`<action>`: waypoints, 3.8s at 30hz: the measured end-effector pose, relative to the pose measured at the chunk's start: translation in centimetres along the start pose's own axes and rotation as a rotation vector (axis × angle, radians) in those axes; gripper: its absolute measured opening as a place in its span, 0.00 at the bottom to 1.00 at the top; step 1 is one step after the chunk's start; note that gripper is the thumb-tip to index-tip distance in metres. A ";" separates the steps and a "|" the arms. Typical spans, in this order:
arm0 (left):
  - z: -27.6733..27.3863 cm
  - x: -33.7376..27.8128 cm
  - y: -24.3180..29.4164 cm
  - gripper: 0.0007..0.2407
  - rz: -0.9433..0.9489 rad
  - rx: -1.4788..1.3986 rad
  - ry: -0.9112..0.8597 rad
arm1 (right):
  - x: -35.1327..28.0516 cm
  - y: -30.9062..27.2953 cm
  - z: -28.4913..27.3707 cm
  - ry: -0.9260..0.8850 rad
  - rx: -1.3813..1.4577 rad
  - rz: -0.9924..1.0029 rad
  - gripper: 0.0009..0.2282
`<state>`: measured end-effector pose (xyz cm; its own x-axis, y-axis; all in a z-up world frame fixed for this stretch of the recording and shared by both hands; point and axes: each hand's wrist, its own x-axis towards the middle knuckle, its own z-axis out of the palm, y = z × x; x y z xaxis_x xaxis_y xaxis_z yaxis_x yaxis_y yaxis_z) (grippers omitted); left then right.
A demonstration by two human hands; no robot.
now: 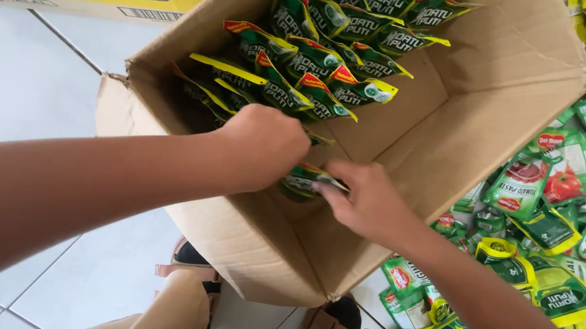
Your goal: The person picks up green and yellow packets from a pile on the floor and places them into a cardboard box.
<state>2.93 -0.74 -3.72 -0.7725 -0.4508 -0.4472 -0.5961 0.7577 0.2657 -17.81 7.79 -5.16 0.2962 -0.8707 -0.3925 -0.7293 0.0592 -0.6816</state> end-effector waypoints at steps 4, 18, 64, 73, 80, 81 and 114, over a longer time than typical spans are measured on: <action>0.5 -0.5 -1.0 0.03 0.025 0.084 -0.027 | 2.7 -0.8 1.9 0.001 -0.134 -0.182 0.06; 1.8 0.2 -0.9 0.05 0.105 0.281 -0.148 | 6.2 1.5 7.6 -0.095 -0.523 -0.238 0.09; 30.0 23.9 42.1 0.22 -0.044 -0.989 -0.526 | -31.7 25.3 0.7 0.036 -0.826 0.296 0.05; 28.6 23.6 41.3 0.20 0.004 -0.973 -0.498 | -32.8 27.2 -2.5 -0.027 -0.557 0.315 0.08; 11.6 21.0 35.4 0.16 0.168 -0.939 -0.193 | -34.4 25.7 -7.8 0.072 0.078 0.320 0.10; 10.7 20.5 33.9 0.16 0.159 -0.939 -0.182 | -34.7 25.2 -8.5 0.069 0.073 0.307 0.10; 0.8 -2.3 -0.6 0.05 0.162 -0.096 -0.210 | 1.5 -0.7 3.5 -0.409 -0.042 -0.238 0.21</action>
<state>5.20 0.23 -3.56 -0.8034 -0.2121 -0.5563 -0.4939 0.7592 0.4239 -14.70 8.14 -7.46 0.6709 -0.5932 -0.4450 -0.6333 -0.1461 -0.7600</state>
